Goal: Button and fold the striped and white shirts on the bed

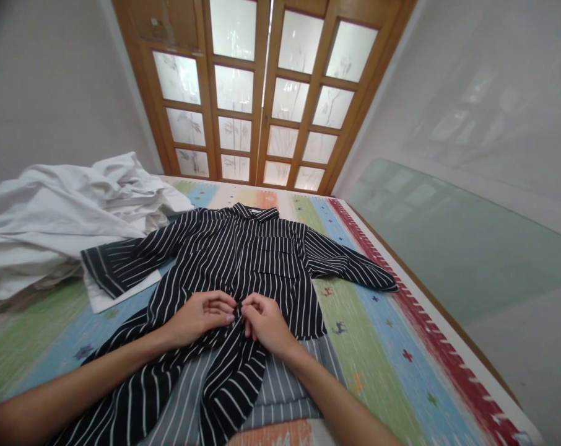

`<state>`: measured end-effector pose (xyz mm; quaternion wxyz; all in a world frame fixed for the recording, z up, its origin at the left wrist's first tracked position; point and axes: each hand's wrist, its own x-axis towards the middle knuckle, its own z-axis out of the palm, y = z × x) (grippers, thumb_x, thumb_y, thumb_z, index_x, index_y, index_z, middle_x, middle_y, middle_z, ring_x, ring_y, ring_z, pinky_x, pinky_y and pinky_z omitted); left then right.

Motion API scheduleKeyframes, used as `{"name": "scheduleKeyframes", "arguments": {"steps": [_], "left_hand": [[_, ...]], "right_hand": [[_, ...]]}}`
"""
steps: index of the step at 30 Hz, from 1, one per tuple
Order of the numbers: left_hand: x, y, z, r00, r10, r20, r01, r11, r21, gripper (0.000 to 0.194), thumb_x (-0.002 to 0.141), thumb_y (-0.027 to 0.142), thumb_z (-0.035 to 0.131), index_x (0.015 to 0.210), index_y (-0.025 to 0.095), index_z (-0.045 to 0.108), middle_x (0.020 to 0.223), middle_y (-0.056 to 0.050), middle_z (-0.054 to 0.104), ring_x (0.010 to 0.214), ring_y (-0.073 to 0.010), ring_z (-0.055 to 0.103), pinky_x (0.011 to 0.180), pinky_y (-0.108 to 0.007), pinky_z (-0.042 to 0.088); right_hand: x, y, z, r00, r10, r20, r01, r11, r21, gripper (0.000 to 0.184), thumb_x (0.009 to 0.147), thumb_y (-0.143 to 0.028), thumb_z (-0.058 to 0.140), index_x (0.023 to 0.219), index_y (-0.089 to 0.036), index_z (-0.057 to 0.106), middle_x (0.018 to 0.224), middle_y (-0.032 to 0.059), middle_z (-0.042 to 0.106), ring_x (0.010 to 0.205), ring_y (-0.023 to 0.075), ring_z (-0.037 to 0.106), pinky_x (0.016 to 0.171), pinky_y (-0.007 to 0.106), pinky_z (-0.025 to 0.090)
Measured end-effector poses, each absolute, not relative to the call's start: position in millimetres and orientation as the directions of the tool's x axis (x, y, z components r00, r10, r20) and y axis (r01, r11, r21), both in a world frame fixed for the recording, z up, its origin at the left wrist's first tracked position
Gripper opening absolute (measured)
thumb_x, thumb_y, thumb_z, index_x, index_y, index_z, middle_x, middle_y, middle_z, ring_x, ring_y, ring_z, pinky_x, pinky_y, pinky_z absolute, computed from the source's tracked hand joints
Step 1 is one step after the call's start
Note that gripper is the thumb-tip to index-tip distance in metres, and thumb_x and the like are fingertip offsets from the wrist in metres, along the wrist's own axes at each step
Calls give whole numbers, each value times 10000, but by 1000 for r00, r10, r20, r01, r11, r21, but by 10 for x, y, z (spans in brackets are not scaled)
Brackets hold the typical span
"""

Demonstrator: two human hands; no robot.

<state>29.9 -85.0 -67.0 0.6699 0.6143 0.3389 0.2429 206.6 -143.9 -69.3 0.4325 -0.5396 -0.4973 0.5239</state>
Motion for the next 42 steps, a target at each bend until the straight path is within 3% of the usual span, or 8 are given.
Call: {"name": "scheduleKeyframes", "arguments": {"steps": [9,20,25,31,38,42], "left_hand": [[279,-854,-719,630,776,-42,2,53,999,231,702,278,766,876,147,689,807,-17,707,739,-134,662,771,-321,545],[250,-840,-700,616,787,-20,13,15,1000,239,678,299,773,870,159,754,834,-50,755,770,-175,691,772,-320,554],[248,-882,-638,602,798,-13,72,-38,997,242,734,360,718,838,147,765,752,-54,750,671,-170,682,691,-297,557],[268,-917,-668,569,821,42,173,-170,970,213,754,370,717,829,177,768,812,-55,760,780,-200,693,759,-323,551],[269,-890,-703,579,815,19,96,-91,991,196,746,330,713,853,167,734,847,-55,750,820,-201,692,810,-350,545],[280,-921,-688,580,814,14,50,-53,997,252,762,326,706,937,158,639,814,-33,720,799,-178,689,788,-330,546]], "right_hand": [[2057,-1476,-666,-53,995,-82,0,-82,-997,177,799,-327,520,759,-173,598,655,-10,623,415,69,490,348,180,332],[2044,-1506,-674,-27,998,-60,73,-58,-996,217,752,-363,685,796,-167,605,599,-39,558,438,70,487,370,185,348],[2025,-1523,-677,-10,999,-31,121,-29,-992,215,757,-357,699,805,-168,608,601,-43,559,460,70,490,419,197,374],[1994,-1549,-719,10,999,43,242,40,-969,175,790,-338,677,788,-175,615,625,-27,572,517,81,496,476,213,383],[1989,-1560,-698,28,997,65,309,54,-950,122,787,-293,668,782,-188,606,663,-14,603,536,92,497,504,227,391],[1990,-1559,-702,27,996,84,331,70,-941,104,784,-264,664,769,-185,598,669,-20,596,532,84,477,507,222,376]]}}
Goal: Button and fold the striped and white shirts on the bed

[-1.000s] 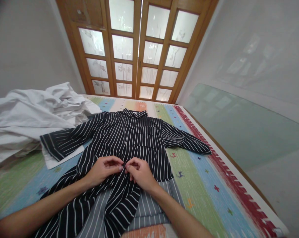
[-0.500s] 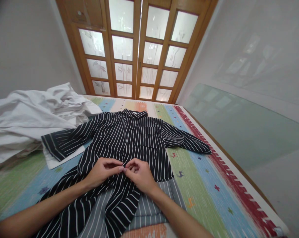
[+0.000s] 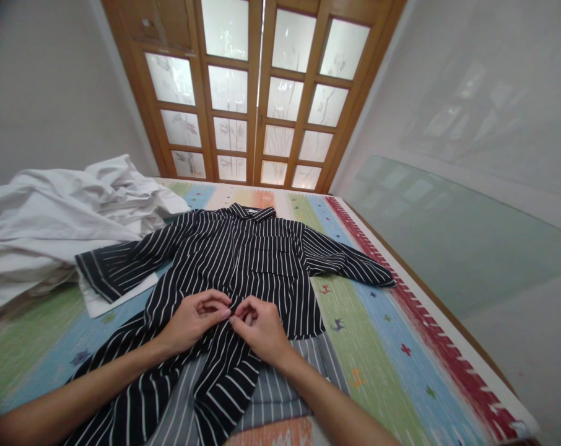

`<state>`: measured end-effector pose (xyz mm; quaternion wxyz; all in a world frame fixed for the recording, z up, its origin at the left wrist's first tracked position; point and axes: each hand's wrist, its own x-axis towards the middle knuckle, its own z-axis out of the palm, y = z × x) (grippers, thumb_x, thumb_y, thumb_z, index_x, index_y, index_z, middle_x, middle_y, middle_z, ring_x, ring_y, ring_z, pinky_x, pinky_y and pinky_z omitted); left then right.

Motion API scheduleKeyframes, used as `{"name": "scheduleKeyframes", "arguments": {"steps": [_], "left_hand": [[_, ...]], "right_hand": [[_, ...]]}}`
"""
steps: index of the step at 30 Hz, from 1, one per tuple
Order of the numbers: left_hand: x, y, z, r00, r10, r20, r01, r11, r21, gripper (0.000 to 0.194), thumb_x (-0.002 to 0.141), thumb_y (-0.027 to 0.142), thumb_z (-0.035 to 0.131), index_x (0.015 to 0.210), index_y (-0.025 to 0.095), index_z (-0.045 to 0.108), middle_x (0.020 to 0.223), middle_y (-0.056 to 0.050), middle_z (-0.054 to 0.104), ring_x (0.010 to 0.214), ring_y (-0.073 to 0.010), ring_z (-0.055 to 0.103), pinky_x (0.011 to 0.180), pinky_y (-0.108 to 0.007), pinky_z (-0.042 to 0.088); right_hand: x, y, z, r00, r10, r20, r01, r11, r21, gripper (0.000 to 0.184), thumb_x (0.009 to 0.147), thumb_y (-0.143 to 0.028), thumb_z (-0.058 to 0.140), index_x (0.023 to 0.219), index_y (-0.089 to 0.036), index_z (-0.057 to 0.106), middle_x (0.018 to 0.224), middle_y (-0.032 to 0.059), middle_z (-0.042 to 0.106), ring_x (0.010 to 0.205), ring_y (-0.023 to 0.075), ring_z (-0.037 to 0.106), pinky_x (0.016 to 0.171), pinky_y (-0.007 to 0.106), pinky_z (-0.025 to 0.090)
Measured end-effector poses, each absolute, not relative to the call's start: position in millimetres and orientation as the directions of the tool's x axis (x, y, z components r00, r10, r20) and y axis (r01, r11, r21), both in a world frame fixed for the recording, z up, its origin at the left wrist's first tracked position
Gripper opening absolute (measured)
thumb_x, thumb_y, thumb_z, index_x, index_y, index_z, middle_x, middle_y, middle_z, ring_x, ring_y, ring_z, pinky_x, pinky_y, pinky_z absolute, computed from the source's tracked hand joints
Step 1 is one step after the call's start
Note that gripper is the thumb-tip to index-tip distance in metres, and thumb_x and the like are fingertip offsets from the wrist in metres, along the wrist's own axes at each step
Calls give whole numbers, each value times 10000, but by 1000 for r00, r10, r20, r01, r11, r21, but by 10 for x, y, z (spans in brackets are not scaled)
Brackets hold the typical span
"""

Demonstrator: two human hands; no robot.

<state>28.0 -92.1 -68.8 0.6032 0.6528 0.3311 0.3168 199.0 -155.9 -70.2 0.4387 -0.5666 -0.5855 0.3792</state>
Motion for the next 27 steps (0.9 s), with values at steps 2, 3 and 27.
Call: {"name": "scheduleKeyframes", "arguments": {"steps": [2,3,27], "left_hand": [[285,-943,-686,570,821,32,43,-68,997,276,773,326,700,963,165,579,778,-11,696,780,-166,683,769,-314,541],[287,-954,-689,563,825,47,40,-83,996,286,781,323,694,978,169,555,772,-3,687,774,-161,680,760,-306,537],[-116,-987,-120,737,675,48,413,-504,758,243,828,415,613,798,174,619,618,34,555,565,-108,498,550,-230,382]], "right_hand": [[1993,-1557,-706,26,996,88,341,74,-937,106,787,-261,662,761,-182,596,650,-25,579,523,81,464,504,222,368],[1994,-1556,-708,24,996,85,338,71,-938,115,791,-270,661,761,-181,595,637,-27,571,517,81,461,500,222,367],[2274,-1869,-245,-456,883,108,564,380,-733,411,768,-362,718,1150,-246,622,982,28,639,692,130,543,647,283,442]]}}
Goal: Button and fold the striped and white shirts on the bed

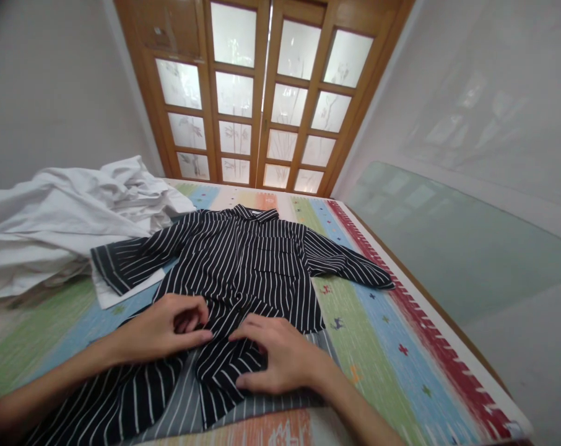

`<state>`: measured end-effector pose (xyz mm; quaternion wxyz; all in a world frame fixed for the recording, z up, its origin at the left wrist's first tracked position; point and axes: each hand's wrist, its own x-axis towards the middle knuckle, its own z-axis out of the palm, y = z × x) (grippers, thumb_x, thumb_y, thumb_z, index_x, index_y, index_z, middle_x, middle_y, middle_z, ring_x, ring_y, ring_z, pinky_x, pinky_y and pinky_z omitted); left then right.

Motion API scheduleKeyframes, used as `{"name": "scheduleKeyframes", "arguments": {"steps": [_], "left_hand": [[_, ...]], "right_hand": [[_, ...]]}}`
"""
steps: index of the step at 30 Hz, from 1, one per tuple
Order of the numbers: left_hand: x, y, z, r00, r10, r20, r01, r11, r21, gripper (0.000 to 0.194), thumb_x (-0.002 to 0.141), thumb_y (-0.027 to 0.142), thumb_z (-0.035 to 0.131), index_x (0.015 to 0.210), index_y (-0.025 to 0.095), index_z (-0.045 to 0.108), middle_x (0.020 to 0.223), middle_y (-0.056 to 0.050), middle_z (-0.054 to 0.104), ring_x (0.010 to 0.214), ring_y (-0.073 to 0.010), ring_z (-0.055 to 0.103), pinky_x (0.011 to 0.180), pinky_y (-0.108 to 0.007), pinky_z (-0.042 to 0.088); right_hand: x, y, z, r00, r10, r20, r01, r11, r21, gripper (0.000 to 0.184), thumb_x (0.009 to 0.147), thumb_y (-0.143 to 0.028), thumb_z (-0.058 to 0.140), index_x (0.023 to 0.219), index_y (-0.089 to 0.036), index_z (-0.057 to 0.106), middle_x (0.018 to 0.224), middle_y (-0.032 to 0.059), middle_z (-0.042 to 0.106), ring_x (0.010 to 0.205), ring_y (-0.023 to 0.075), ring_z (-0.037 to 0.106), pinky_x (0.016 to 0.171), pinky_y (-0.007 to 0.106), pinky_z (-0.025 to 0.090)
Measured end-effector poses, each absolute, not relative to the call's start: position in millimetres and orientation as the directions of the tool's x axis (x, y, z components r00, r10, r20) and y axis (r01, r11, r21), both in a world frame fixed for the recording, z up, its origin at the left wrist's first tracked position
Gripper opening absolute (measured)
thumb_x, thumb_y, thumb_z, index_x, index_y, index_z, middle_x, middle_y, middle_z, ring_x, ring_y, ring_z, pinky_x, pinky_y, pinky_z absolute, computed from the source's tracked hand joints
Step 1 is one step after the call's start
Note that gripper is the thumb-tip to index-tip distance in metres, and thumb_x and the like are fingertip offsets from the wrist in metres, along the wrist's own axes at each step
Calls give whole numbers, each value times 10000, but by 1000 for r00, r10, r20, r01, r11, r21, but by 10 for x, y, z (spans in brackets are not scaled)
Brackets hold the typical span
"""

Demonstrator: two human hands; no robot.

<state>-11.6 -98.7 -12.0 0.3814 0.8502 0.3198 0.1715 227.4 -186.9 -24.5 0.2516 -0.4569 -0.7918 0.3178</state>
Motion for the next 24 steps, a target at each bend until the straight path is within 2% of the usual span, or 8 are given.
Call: {"name": "scheduleKeyframes", "arguments": {"steps": [2,5,6,10,15,18,20,24], "left_hand": [[-257,-1083,-115,794,608,-33,465,-570,678,235,762,407,687,788,180,629,622,39,549,565,-111,488,544,-231,350],[-405,-1171,-222,831,550,-82,477,-629,614,181,772,361,684,806,189,641,738,10,605,667,-141,531,614,-250,360],[-433,-1177,-255,838,538,-90,471,-630,617,163,812,350,643,802,187,639,759,0,617,695,-149,542,643,-257,367],[-449,-1135,-216,818,565,-108,484,-575,659,232,909,342,515,773,186,622,765,-4,637,723,-151,558,695,-263,372],[-398,-1177,-44,782,605,-151,565,-585,582,268,834,445,614,726,199,609,647,17,603,600,-141,518,583,-245,320],[-394,-1226,-82,757,631,-172,626,-625,467,294,702,472,734,699,203,616,632,5,596,587,-161,511,547,-254,285],[-399,-1227,-128,749,633,-197,649,-638,415,231,721,415,716,699,200,631,663,-16,607,618,-176,531,557,-257,296],[-397,-1140,-134,790,573,-218,597,-635,490,200,837,348,579,720,196,635,712,-24,623,675,-174,557,603,-249,344]], "right_hand": [[2284,-1979,-228,-556,830,50,624,457,-633,435,746,-370,749,1149,-250,637,1072,47,626,807,165,569,717,309,439],[2274,-2040,-299,-557,830,44,667,478,-572,122,863,-301,639,945,-225,688,1001,49,629,873,178,561,735,305,417],[2274,-2037,-321,-538,841,67,662,470,-583,110,900,-277,589,881,-219,680,938,42,628,859,173,552,737,305,412],[2324,-1990,-297,-324,919,227,612,386,-691,249,962,-310,485,757,-208,583,769,15,568,791,165,512,769,319,402],[2422,-1964,-167,-20,966,259,547,227,-806,358,971,-410,426,680,-208,473,683,-6,475,671,145,467,650,284,372],[2474,-1943,-165,44,975,216,529,161,-833,393,962,-447,422,648,-211,438,624,-22,421,609,136,422,583,274,333],[2518,-1921,-192,59,977,203,539,140,-830,399,954,-458,426,641,-211,440,618,-22,428,606,136,423,576,272,328],[2662,-1870,-271,85,975,204,643,102,-759,401,945,-457,424,631,-210,451,610,-13,479,609,147,460,594,281,333]]}}
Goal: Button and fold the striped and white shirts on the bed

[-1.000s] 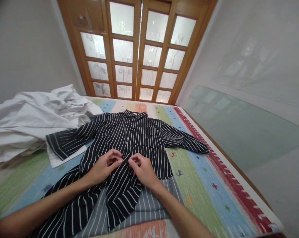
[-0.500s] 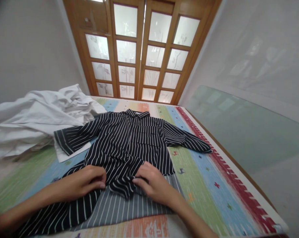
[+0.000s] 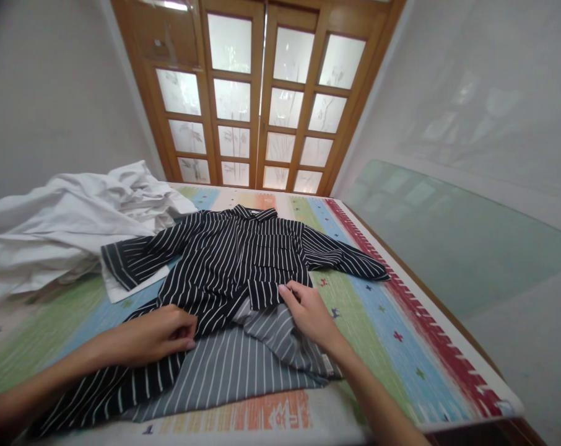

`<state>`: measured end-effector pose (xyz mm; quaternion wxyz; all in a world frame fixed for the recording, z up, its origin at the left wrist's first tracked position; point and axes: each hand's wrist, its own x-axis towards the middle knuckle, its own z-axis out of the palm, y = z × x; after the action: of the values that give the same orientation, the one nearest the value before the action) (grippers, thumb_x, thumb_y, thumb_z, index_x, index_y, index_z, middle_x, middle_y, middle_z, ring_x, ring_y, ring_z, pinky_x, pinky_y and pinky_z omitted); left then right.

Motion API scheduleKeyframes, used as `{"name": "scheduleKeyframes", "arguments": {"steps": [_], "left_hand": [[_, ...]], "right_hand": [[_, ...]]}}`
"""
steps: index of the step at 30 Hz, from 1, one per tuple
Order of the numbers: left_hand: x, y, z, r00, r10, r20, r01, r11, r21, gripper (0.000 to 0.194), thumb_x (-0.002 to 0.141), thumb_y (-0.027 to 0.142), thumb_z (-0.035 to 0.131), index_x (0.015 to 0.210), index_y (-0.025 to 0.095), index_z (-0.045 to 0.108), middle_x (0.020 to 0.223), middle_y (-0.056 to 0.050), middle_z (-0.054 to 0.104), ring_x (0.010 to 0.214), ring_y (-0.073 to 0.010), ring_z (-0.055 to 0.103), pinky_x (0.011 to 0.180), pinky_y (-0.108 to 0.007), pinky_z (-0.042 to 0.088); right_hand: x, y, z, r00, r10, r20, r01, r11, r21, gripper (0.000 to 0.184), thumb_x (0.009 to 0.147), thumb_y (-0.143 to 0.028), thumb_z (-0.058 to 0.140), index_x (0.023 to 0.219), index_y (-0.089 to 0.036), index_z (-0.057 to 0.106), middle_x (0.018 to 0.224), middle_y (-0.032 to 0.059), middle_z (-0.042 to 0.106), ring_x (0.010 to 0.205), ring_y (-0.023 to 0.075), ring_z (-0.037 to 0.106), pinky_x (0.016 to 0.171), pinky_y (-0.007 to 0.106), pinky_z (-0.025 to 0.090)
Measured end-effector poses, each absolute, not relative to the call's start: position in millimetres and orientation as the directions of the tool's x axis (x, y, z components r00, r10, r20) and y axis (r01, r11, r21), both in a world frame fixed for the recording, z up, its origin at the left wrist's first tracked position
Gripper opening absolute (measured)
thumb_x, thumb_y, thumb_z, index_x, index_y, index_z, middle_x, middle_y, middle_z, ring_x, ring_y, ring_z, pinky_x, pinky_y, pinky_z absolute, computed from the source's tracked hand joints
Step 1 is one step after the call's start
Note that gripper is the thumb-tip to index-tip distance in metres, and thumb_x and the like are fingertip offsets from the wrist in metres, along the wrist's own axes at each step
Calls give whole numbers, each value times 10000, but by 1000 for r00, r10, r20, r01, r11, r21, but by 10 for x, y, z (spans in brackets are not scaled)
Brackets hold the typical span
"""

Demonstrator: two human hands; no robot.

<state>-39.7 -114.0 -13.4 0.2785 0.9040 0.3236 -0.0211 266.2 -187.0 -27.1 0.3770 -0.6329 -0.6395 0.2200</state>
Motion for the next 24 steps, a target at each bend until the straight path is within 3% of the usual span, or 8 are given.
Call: {"name": "scheduleKeyframes", "arguments": {"steps": [5,8,11,14,18,21,24], "left_hand": [[-341,-949,-55,729,678,-97,526,-464,712,302,888,452,491,800,181,593,707,0,605,675,-154,550,629,-242,387],[-291,-857,-84,675,736,-54,438,-340,832,318,864,486,504,848,176,573,784,-10,622,748,-163,576,695,-261,428],[-240,-810,-172,661,745,-83,382,-239,893,301,810,470,563,879,178,545,777,-2,605,740,-155,570,687,-260,433],[-205,-788,-235,669,738,-94,349,-199,916,312,779,430,598,952,180,525,775,10,578,726,-141,549,666,-249,425],[-226,-743,-192,589,808,14,352,-272,896,318,846,435,510,1043,185,515,695,45,492,622,-115,449,590,-226,362],[-299,-697,-108,502,864,47,363,-259,895,325,877,454,464,1071,196,502,611,76,399,545,-105,373,535,-214,307],[-396,-665,-21,477,879,21,377,-226,898,374,879,509,453,1078,197,504,620,72,418,537,-104,385,525,-211,309]], "right_hand": [[2888,-1818,-368,90,980,177,813,30,-582,351,932,-387,425,645,-208,520,623,18,573,606,172,522,604,300,342],[2935,-1805,-391,88,971,224,844,47,-534,182,890,-303,488,866,-187,626,807,52,653,746,199,589,698,319,412],[2884,-1800,-391,31,957,288,852,125,-508,238,850,-321,585,1043,-188,625,1010,80,653,940,227,592,850,359,436],[2803,-1779,-415,-63,968,243,858,177,-481,318,795,-353,679,1072,-204,631,1062,78,651,1028,242,577,906,372,429],[2766,-1697,-488,-48,978,202,883,136,-449,130,822,-308,635,889,-198,656,926,69,671,926,231,602,830,344,432],[2794,-1632,-499,1,974,226,861,114,-496,279,900,-352,493,674,-205,565,721,41,622,738,202,572,707,316,399],[2826,-1597,-449,136,951,276,756,80,-649,351,912,-430,429,635,-217,462,613,-4,519,615,168,491,610,288,342]]}}
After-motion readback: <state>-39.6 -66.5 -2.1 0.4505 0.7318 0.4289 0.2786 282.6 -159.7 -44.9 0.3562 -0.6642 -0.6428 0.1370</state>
